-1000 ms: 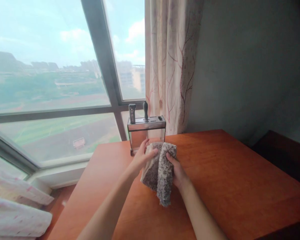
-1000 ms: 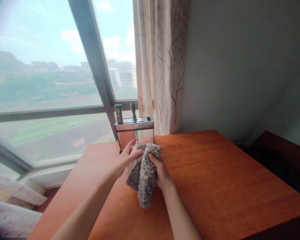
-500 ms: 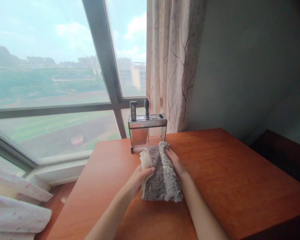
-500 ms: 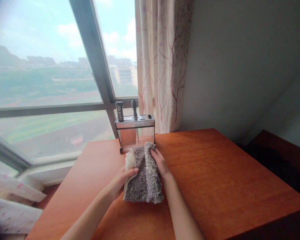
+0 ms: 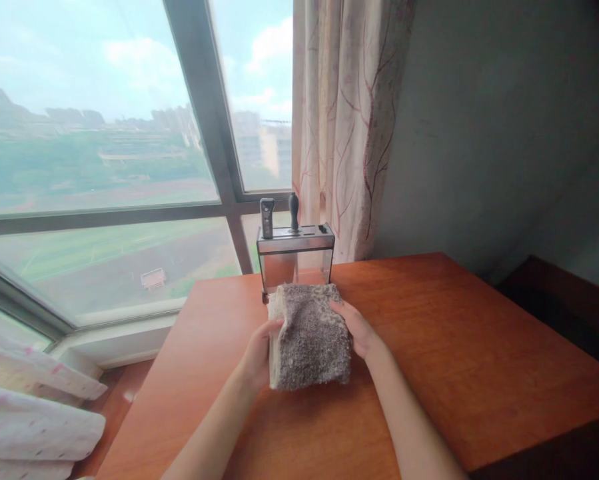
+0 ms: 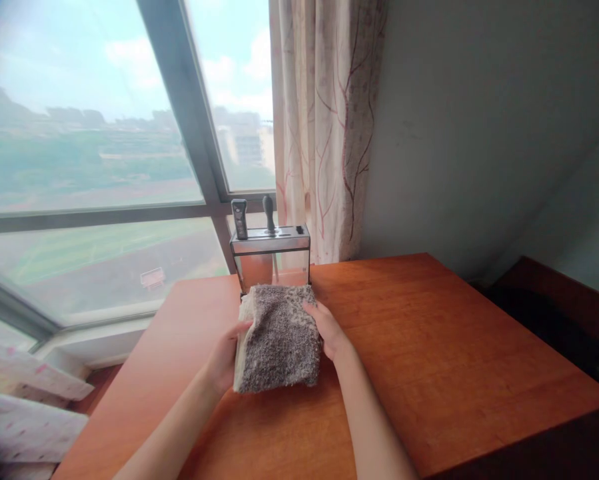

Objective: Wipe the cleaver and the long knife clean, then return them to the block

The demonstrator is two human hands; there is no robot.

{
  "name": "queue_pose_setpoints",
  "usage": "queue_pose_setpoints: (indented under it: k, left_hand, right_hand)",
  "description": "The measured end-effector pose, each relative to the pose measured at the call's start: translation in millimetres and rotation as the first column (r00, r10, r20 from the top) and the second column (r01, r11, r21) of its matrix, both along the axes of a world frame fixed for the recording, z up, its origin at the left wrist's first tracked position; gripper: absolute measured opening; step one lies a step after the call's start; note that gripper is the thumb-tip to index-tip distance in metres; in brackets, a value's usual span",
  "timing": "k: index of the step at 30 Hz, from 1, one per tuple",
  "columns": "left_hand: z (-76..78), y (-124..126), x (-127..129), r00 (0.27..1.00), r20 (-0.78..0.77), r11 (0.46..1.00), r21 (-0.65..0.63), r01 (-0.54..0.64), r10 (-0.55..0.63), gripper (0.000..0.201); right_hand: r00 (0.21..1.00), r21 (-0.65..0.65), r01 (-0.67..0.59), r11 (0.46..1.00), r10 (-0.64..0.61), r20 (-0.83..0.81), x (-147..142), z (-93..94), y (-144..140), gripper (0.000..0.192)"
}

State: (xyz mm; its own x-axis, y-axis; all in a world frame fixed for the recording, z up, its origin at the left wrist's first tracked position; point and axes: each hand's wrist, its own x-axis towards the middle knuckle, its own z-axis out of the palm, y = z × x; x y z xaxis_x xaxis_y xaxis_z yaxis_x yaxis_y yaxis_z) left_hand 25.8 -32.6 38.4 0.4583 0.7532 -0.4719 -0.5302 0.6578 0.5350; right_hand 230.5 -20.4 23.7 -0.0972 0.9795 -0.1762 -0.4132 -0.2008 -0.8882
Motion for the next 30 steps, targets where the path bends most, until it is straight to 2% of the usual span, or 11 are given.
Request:
queue_pose_setpoints:
  k: [5, 8, 11, 14, 16, 19, 21, 23, 26, 28, 30]
  left_hand:
    - [-6.0, 1, 4, 0.999, 0.006, 0.992, 0.117, -0.053, 0.053, 0.048]
    - [-11.2, 1, 9, 0.997, -0.004, 0.985, 0.154, -0.079, 0.081, 0.054]
    - [-15.2, 1, 12, 0.993, -0.011, 0.981, 0.162, -0.111, 0.114, 0.057]
    - [-15.3, 2, 13, 0.994, 0.029, 0.985, 0.136, -0.107, 0.104, 0.048]
    - [-13.3, 2, 12, 0.994, 0.084, 0.992, 0.092, -0.082, 0.075, 0.04]
    - [-9.9, 2, 13, 0.981, 0.173, 0.992, 0.072, -0.099, 0.086, 0.039]
    - [-8.7, 2, 14, 0.969, 0.216, 0.987, 0.085, -0.137, 0.116, 0.038]
    - [-8.6, 0, 16, 0.962, 0.242, 0.984, 0.089, -0.152, 0.127, 0.039]
    - [-9.0, -3, 19, 0.957, 0.262, 0.983, 0.101, -0.153, 0.122, 0.039]
    - [-9.1, -4, 20, 0.955, 0.265, 0.978, 0.124, -0.169, 0.131, 0.039]
    - [-9.2, -5, 20, 0.957, 0.256, 0.973, 0.147, -0.176, 0.134, 0.037]
  right_hand:
    - [0.997, 0.006, 0.051, 0.999, -0.051, 0.06, 2, -11.8, 6, 0.038]
    - [0.948, 0.114, 0.092, 0.989, -0.122, 0.294, 6, -20.4, 10, 0.036]
    - [0.773, 0.257, 0.201, 0.945, -0.315, 0.551, 9, -25.7, 15, 0.036]
    - [0.572, 0.45, 0.238, 0.861, -0.499, 0.651, 6, -23.2, 14, 0.036]
    - [0.509, 0.529, 0.153, 0.834, -0.526, 0.682, 0, -17.5, 5, 0.033]
    - [0.579, 0.511, -0.064, 0.857, -0.385, 0.718, -14, -8.6, -19, 0.04]
    - [0.54, 0.506, -0.285, 0.814, -0.3, 0.786, -23, -6.2, -39, 0.062]
    - [0.452, 0.467, -0.433, 0.771, -0.262, 0.853, -30, -7.9, -56, 0.089]
    - [0.349, 0.436, -0.475, 0.765, -0.291, 0.891, -39, -15.4, -67, 0.112]
    - [0.356, 0.457, -0.44, 0.773, -0.317, 0.879, -41, -20.1, -66, 0.104]
    - [0.422, 0.495, -0.4, 0.771, -0.325, 0.846, -40, -22.1, -61, 0.085]
